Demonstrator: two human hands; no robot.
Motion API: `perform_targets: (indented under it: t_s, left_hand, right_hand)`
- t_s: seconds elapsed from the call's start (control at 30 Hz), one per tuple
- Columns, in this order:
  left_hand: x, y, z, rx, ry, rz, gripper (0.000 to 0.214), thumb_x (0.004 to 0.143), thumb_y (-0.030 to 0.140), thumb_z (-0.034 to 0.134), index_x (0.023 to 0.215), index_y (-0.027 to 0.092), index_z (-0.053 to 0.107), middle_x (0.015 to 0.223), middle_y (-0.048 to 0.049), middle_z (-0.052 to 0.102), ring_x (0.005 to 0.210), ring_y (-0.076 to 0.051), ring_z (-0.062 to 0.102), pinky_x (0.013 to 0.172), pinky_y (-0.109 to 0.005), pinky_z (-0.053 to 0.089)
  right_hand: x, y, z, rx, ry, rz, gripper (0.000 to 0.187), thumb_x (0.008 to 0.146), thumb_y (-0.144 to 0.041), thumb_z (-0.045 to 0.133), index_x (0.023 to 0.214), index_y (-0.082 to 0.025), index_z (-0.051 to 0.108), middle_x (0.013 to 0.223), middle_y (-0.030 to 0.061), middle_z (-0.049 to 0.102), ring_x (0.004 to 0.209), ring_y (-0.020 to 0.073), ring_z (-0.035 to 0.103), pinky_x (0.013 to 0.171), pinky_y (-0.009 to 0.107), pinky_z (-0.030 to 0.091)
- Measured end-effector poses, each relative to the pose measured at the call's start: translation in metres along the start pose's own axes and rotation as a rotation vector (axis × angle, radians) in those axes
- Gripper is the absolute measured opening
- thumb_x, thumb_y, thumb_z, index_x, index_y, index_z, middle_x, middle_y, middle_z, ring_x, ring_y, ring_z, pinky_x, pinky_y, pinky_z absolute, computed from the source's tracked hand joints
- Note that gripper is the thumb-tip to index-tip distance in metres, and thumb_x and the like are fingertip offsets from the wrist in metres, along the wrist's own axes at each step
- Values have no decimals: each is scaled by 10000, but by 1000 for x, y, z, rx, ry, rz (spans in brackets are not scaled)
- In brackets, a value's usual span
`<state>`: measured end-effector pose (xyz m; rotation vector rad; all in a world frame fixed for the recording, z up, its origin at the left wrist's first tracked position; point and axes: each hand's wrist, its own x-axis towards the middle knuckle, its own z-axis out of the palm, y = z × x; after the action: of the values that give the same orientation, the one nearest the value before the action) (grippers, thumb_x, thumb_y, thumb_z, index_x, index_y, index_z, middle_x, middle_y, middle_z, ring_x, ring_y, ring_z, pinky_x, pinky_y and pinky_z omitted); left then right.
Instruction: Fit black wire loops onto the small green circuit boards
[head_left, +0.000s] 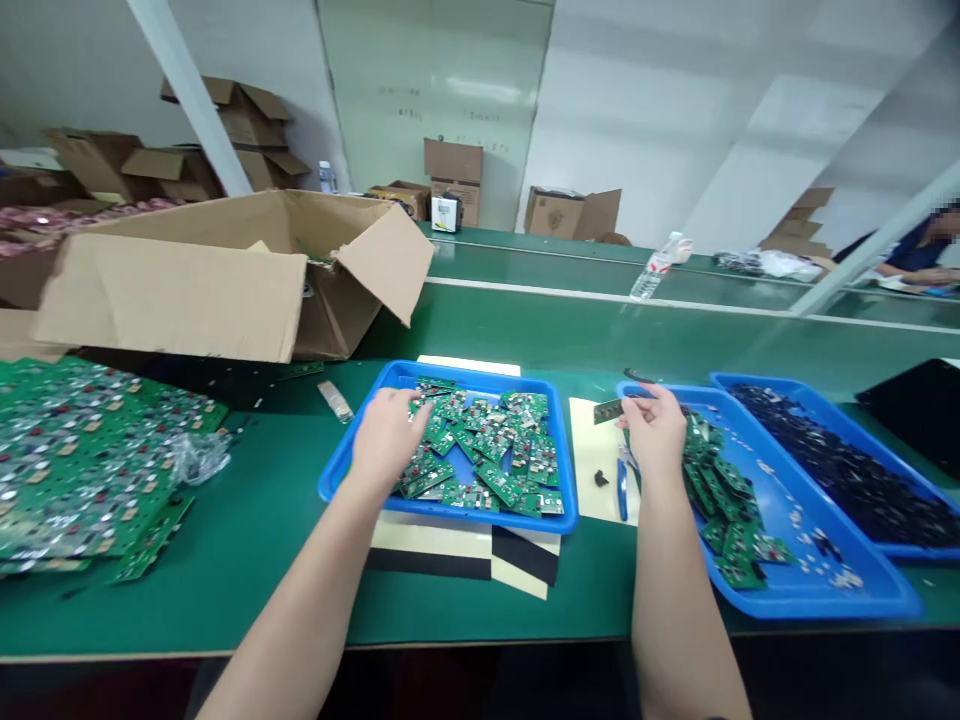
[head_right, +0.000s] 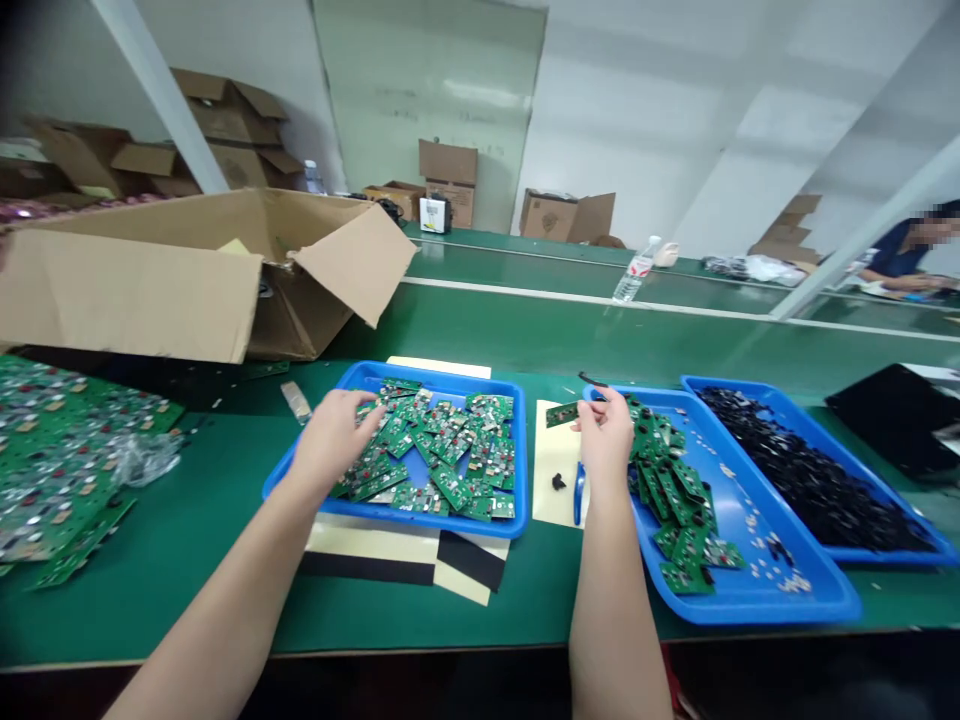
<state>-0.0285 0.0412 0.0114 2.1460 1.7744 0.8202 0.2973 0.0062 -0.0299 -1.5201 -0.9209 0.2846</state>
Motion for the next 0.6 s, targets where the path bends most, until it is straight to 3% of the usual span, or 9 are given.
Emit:
perform_targets:
  t_s: [0.1,0.27,0.43,0.6]
  left_hand:
    - [10,-27,-10,385,-165,-133,397,834,369,440,1012,54,602,935,-219,598,964,-376,566,762,-450,454]
    - [17,-53,-4,420,-231,-67,265,787,316,499,853,79,597,815,-217,611,813,-388,607,621,-415,455]
    - [16,-55,-2,422,-123,-33,97,750,217,494,793,154,556,716,-106,549,787,-373,595,595,-421,458]
    - [18,-32,-14,189,80,-57,324,742,233,474,1014,104,593,845,-143,548,975,-391,537,749,-473,459]
  right_hand:
    - [18,21,-24,-168,241,77,349,716,-234,518,1038,-106,547,713,51,602,513,163,580,526,322,514]
    - [26,27,-44,-322,538,72,320,726,-152,413,1016,-107,539,801,108,599,724,234,606,739,405,485]
    - [22,20,-46,-407,703,54,353,706,-94,378,1028,-129,519,940,156,562,973,290,533,891,465,399]
    - [18,5,-32,-391,698,-3,401,707,-119,434,1105,-111,485,1133,207,466,964,272,541,874,439,430]
